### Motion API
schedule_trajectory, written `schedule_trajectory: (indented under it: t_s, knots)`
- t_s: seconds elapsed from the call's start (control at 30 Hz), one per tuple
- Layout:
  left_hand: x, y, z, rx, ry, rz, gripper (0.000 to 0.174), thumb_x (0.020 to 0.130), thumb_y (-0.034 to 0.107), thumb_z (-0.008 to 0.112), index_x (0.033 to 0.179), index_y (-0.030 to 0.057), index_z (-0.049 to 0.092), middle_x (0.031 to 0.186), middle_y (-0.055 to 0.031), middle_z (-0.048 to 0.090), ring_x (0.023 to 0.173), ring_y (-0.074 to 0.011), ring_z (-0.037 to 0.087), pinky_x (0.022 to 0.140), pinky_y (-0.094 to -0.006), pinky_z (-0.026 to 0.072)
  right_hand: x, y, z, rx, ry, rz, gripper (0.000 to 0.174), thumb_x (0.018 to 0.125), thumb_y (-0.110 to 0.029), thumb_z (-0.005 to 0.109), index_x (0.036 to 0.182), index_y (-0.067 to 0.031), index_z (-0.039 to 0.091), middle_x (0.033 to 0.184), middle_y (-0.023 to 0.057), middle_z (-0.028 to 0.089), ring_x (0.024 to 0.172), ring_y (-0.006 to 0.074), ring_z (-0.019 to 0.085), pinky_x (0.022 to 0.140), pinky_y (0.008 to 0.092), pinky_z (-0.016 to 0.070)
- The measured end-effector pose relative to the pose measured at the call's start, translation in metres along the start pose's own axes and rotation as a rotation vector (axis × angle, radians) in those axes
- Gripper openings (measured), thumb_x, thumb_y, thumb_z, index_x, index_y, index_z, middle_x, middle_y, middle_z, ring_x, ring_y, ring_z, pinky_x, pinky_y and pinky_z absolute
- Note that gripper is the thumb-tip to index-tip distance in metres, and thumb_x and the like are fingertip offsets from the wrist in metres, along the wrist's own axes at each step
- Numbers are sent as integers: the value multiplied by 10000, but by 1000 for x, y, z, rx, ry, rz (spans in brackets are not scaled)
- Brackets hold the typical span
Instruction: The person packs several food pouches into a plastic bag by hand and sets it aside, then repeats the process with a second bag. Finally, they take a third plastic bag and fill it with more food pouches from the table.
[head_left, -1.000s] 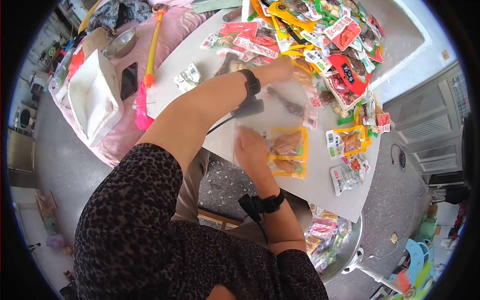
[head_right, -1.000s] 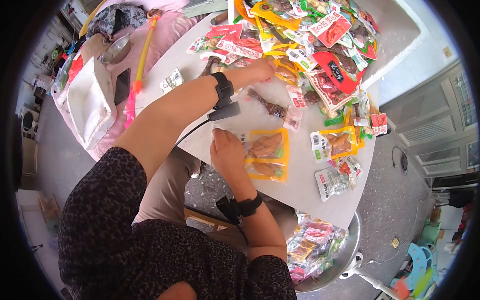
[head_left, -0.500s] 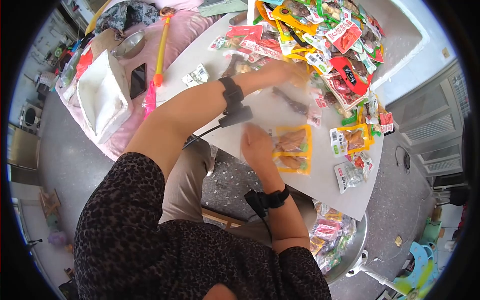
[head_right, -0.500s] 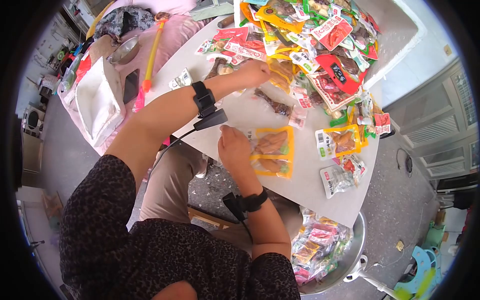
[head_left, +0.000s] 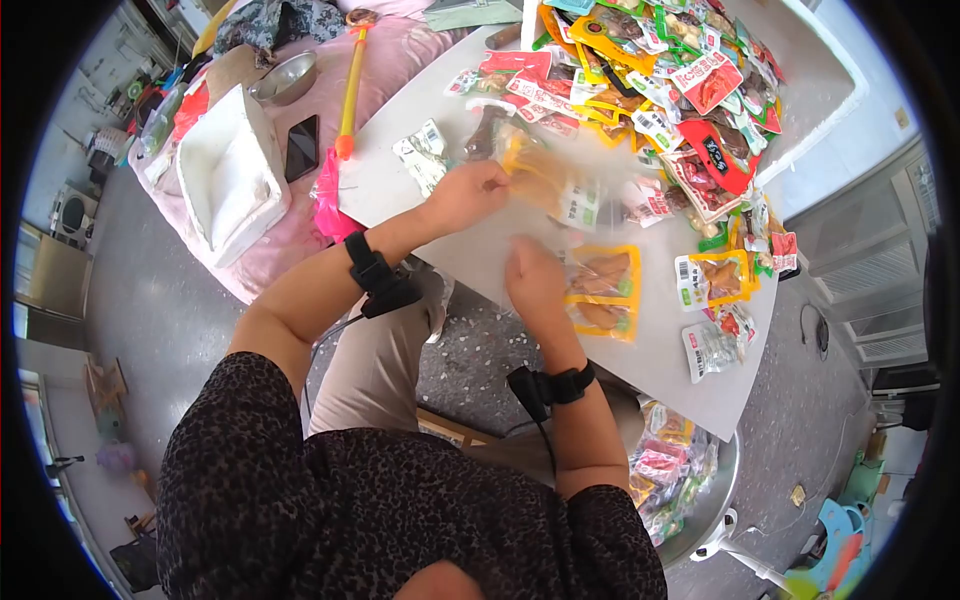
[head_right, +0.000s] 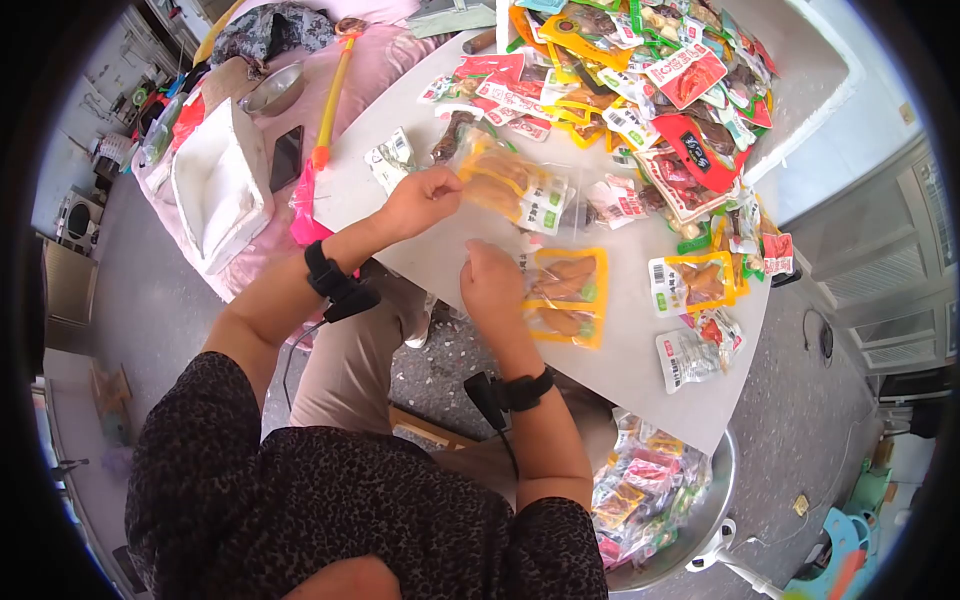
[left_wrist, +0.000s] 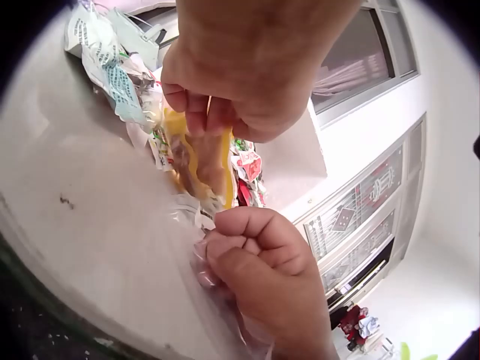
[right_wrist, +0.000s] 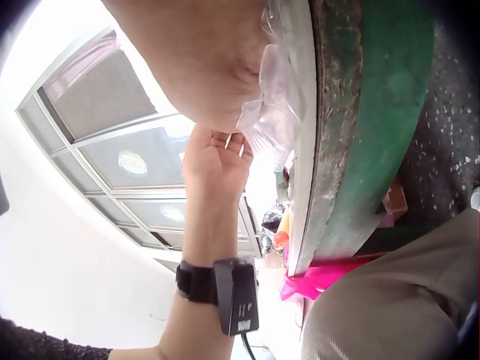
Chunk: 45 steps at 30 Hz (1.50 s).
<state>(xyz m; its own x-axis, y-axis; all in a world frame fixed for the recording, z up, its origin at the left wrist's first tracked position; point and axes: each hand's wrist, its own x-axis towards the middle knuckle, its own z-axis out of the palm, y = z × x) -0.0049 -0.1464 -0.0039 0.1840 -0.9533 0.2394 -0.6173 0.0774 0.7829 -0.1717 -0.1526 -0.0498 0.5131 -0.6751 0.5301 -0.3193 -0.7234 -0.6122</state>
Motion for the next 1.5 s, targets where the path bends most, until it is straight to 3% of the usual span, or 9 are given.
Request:
schedule_trajectory:
  t_s: [0.17, 0.27, 0.47, 0.77, 0.87, 1.0, 1.2, 1.37, 1.5]
  knots:
    - [-37, 15, -14, 367, -176, -191, 205, 703, 151, 532, 874, 39, 543, 790, -82, 567, 724, -199, 556, 608, -304, 443, 1, -4, -6, -24, -126, 98, 177, 735, -127, 453, 870, -42, 529, 791, 167, 551, 750, 350, 520, 636, 398, 412]
    - [-44, 5, -12, 771, 24, 169, 291, 643, 188, 559, 910, 71, 541, 890, -94, 553, 815, -237, 531, 675, -355, 429, 2, -8, -7, 38, -94, 105, 170, 742, -140, 464, 863, -40, 529, 769, 166, 548, 732, 342, 524, 623, 393, 413]
    - [-14, -6, 20, 790, 260, 708, 327, 647, 189, 527, 966, 114, 530, 1027, -89, 485, 947, -241, 460, 801, -417, 355, 10, -19, -18, 186, 40, 117, 141, 748, -124, 495, 829, -12, 522, 724, 165, 545, 659, 309, 533, 583, 362, 417]
    - [14, 0, 12, 476, -25, 329, 348, 785, 144, 425, 1132, 111, 434, 1079, -101, 488, 977, -275, 478, 822, -335, 381, -8, -33, -61, 92, 201, 69, 106, 741, -49, 523, 831, 7, 516, 698, 93, 533, 597, 149, 521, 548, 264, 411]
    - [13, 43, -31, 141, -80, -16, 349, 819, 120, 390, 1166, 84, 394, 1065, -101, 503, 954, -272, 503, 814, -306, 397, -15, -29, -78, 225, 264, 188, 142, 757, -59, 524, 878, 10, 499, 737, 65, 528, 646, 120, 511, 578, 240, 415]
    - [-11, 50, -57, -931, -219, -167, 380, 797, 49, 441, 1170, 35, 372, 1081, -80, 490, 991, -181, 490, 808, -310, 417, -13, -35, -97, 609, 354, 471, 269, 779, -97, 526, 1011, 8, 440, 882, 75, 509, 783, 121, 493, 665, 226, 420]
    - [-87, 61, -62, -1157, -533, -293, 398, 786, 40, 456, 1169, 6, 354, 1120, -102, 468, 1005, -191, 488, 854, -315, 397, -15, -54, -117, 1351, -30, 561, 428, 776, -121, 556, 1148, -21, 370, 1077, 103, 482, 991, 217, 475, 791, 321, 419]
    - [-136, 63, -44, -1080, -857, -407, 385, 777, 58, 494, 1149, 36, 398, 1010, -31, 497, 919, -92, 480, 787, -235, 397, -47, -92, -99, 1446, -20, 544, 424, 736, -26, 568, 1134, -32, 422, 1075, 82, 500, 950, 192, 508, 815, 328, 427]
    - [-163, 41, -21, -1240, -877, -452, 396, 794, 117, 509, 1156, 17, 382, 1061, -80, 489, 958, -155, 489, 817, -295, 401, -99, -72, -109, 1513, 144, 674, 281, 741, -10, 557, 1015, -40, 500, 958, 83, 549, 855, 194, 550, 725, 299, 475]
